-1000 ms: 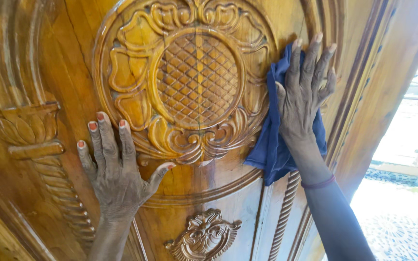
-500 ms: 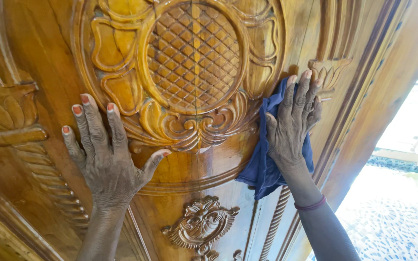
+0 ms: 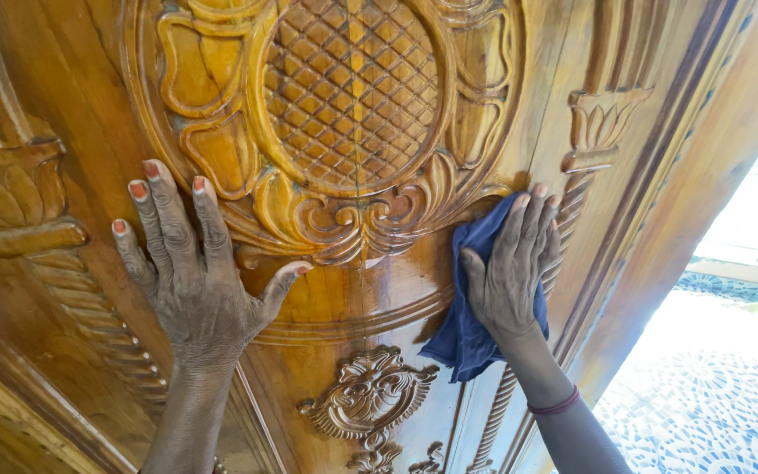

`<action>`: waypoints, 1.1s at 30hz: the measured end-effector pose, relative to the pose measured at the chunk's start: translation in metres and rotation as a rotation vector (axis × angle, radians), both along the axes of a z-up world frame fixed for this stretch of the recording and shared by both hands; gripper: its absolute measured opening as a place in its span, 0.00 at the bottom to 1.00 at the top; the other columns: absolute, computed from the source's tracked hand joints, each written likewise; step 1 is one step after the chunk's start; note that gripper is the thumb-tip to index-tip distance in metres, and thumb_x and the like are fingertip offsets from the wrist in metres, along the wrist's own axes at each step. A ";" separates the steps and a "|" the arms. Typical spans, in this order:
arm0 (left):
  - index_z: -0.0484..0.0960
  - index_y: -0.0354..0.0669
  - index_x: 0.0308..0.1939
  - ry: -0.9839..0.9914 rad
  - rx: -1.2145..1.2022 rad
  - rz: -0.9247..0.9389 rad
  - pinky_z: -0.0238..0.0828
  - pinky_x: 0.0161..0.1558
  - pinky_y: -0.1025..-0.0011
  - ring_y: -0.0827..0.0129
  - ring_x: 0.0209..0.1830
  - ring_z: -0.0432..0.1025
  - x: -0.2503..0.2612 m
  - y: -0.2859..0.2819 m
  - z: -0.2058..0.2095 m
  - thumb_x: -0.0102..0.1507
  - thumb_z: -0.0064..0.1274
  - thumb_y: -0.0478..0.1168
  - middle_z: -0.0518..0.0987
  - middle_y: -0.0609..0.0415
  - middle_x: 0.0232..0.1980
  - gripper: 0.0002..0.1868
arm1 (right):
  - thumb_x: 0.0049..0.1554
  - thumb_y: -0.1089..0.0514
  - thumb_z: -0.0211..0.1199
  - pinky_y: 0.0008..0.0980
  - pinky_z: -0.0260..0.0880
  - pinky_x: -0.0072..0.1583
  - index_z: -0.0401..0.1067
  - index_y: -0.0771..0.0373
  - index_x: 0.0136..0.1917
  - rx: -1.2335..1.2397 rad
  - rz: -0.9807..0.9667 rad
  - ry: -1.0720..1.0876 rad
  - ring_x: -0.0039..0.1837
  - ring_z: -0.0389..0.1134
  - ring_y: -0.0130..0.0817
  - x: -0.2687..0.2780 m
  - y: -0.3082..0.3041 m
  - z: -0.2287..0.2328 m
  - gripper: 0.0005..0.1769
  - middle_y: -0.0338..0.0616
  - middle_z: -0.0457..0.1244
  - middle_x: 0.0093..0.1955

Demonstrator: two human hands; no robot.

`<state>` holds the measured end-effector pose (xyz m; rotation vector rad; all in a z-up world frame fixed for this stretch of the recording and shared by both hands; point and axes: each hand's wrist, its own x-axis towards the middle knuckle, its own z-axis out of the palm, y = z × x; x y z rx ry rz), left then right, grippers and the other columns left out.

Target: The person wipes the surface of a carved wooden door using a dark blue cloth. They spray a liquid onto the cloth and meticulously rub the intricate carvings and flat panels of the door to clean them.

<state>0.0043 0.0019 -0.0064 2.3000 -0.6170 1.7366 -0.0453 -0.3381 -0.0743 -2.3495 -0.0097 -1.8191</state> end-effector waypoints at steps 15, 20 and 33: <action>0.48 0.35 0.82 -0.011 0.004 -0.002 0.28 0.80 0.39 0.38 0.85 0.39 -0.001 0.000 0.000 0.66 0.35 0.82 0.46 0.27 0.83 0.61 | 0.69 0.31 0.37 0.60 0.24 0.82 0.40 0.75 0.84 -0.101 -0.121 0.036 0.87 0.26 0.67 0.010 0.026 0.030 0.49 0.68 0.33 0.86; 0.47 0.36 0.83 -0.036 0.004 -0.010 0.30 0.80 0.38 0.37 0.85 0.40 -0.001 0.000 0.001 0.66 0.36 0.82 0.46 0.28 0.83 0.60 | 0.69 0.30 0.36 0.60 0.25 0.82 0.44 0.73 0.82 -0.208 -0.096 0.038 0.86 0.29 0.63 0.015 0.034 -0.002 0.48 0.65 0.36 0.86; 0.46 0.38 0.83 -0.029 -0.002 -0.020 0.30 0.80 0.36 0.36 0.85 0.41 0.002 0.001 -0.002 0.67 0.34 0.81 0.47 0.27 0.83 0.59 | 0.67 0.23 0.26 0.54 0.31 0.84 0.37 0.67 0.87 0.102 -0.270 -0.048 0.90 0.25 0.56 0.010 -0.045 0.044 0.54 0.60 0.31 0.89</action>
